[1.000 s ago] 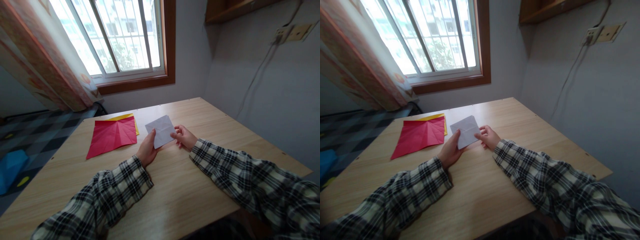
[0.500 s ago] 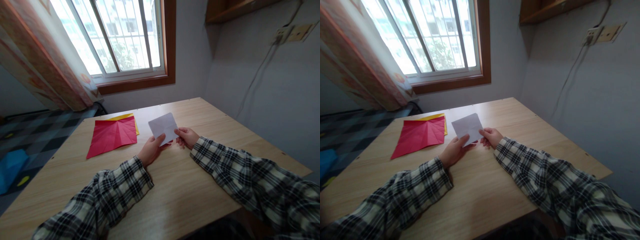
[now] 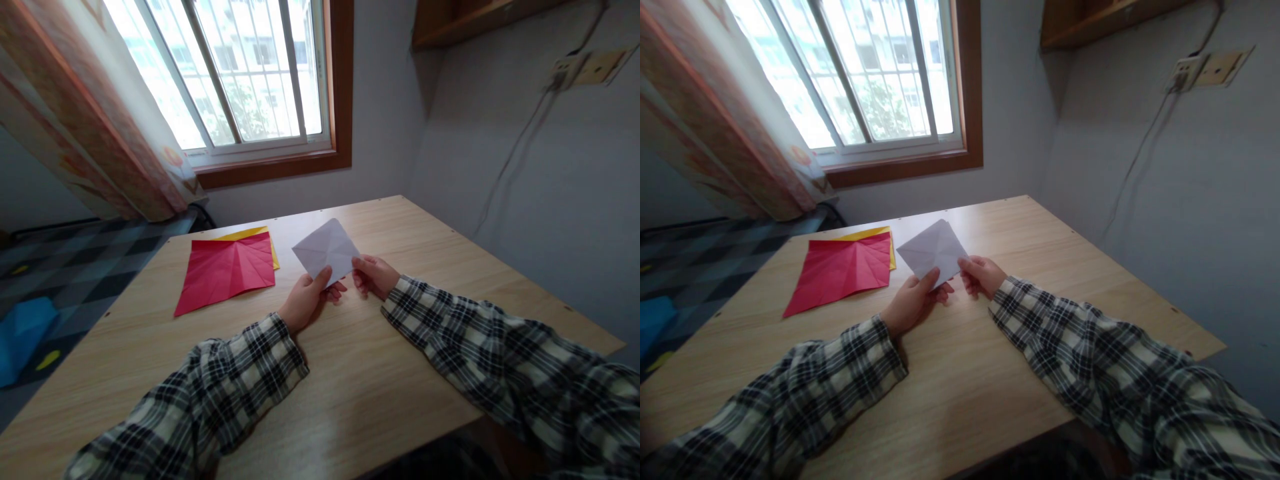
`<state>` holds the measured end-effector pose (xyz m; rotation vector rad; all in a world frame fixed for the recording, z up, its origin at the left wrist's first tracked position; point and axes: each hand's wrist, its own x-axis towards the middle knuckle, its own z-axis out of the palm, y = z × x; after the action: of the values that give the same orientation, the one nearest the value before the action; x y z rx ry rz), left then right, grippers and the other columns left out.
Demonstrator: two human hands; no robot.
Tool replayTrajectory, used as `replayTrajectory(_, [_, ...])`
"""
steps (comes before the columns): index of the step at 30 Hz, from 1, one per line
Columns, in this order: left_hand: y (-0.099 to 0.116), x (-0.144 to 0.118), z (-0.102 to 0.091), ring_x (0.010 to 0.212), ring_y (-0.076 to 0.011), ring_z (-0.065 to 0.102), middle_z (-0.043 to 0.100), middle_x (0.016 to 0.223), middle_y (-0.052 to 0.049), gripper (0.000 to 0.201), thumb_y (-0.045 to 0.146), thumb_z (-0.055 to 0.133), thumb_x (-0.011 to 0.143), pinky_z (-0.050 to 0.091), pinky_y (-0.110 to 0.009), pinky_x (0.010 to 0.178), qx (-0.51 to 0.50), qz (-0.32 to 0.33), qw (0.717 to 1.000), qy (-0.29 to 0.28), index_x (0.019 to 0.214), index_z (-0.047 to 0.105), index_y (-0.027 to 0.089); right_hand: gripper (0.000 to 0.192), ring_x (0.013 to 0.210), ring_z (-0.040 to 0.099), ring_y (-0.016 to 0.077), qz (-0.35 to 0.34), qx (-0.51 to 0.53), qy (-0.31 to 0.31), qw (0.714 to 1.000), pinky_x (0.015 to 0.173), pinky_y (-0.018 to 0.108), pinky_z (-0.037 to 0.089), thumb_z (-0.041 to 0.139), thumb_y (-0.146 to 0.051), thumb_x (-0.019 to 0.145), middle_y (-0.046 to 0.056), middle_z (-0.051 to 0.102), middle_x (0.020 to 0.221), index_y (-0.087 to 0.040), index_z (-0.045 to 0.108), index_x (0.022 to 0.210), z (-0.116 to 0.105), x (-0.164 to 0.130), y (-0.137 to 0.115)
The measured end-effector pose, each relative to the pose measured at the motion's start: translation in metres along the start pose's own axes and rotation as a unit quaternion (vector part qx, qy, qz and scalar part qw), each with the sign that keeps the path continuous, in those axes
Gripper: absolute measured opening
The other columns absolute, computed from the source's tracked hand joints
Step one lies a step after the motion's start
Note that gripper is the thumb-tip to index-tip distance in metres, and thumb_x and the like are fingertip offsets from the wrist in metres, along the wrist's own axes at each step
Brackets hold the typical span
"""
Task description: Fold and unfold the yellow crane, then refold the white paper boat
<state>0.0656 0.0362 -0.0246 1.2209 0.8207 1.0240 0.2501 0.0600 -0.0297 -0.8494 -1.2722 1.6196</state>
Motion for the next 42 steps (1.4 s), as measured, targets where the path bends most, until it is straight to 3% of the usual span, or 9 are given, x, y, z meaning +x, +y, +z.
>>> replayTrajectory(5, [0.0,-0.002,0.002,0.063,-0.014,0.057,0.068,0.077,-0.009,0.046,0.058,0.065,0.083,0.049,-0.027,0.062,0.021,0.015,0.999,-0.033,0.084,0.067,0.011,0.062,0.041,0.05,0.0089,-0.004,-0.096,-0.061,0.994,0.04,0.022,0.044,0.068,-0.077,0.064,-0.002,0.054,0.047,-0.016,0.055,0.058,0.004,-0.005,0.005])
replayTrajectory(9, [0.006,-0.006,0.005,0.065,-0.015,0.056,0.064,0.07,-0.006,0.048,0.06,0.059,0.085,0.048,-0.029,0.066,0.102,0.028,0.992,-0.069,0.076,0.065,0.013,0.063,0.04,0.048,0.0096,-0.021,-0.127,-0.037,0.991,0.041,0.024,0.043,0.063,-0.078,0.069,-0.001,0.052,0.046,-0.016,0.055,0.057,0.004,-0.007,0.01])
replayTrajectory(16, [0.009,-0.009,0.005,0.05,-0.0109,0.047,0.05,0.05,0.001,0.052,0.064,0.055,0.085,0.041,-0.025,0.054,0.186,-0.001,0.98,-0.077,0.063,0.053,0.017,0.062,0.042,0.049,0.0105,-0.046,-0.168,-0.039,0.984,0.046,0.025,0.043,0.058,-0.075,0.076,-0.002,0.049,0.043,-0.018,0.05,0.052,0.0,-0.006,0.014])
replayTrajectory(23, [0.006,-0.009,0.006,0.045,-0.0101,0.043,0.045,0.048,0.003,0.054,0.067,0.055,0.083,0.04,-0.025,0.049,0.179,-0.007,0.982,-0.058,0.059,0.049,0.019,0.063,0.041,0.049,0.0109,-0.048,-0.155,-0.038,0.986,0.045,0.025,0.043,0.055,-0.076,0.078,-0.002,0.048,0.042,-0.02,0.047,0.052,0.002,-0.006,0.014])
replayTrajectory(36, [0.002,-0.009,0.005,0.045,-0.0112,0.047,0.047,0.046,0.0,0.056,0.063,0.053,0.086,0.042,-0.026,0.05,0.169,-0.002,0.985,-0.046,0.053,0.049,0.019,0.071,0.036,0.046,0.0109,-0.042,-0.035,-0.007,0.998,0.037,0.024,0.037,0.04,-0.086,0.077,-0.001,0.046,0.039,-0.022,0.04,0.047,0.003,0.0,0.011])
replayTrajectory(42, [0.005,-0.009,0.007,0.049,-0.0119,0.05,0.05,0.049,0.0,0.057,0.065,0.053,0.086,0.044,-0.027,0.056,0.166,0.018,0.985,-0.054,0.053,0.05,0.018,0.065,0.039,0.049,0.0107,-0.041,-0.103,-0.028,0.993,0.04,0.023,0.041,0.056,-0.08,0.073,-0.001,0.052,0.042,-0.019,0.05,0.053,0.0,-0.002,0.014])
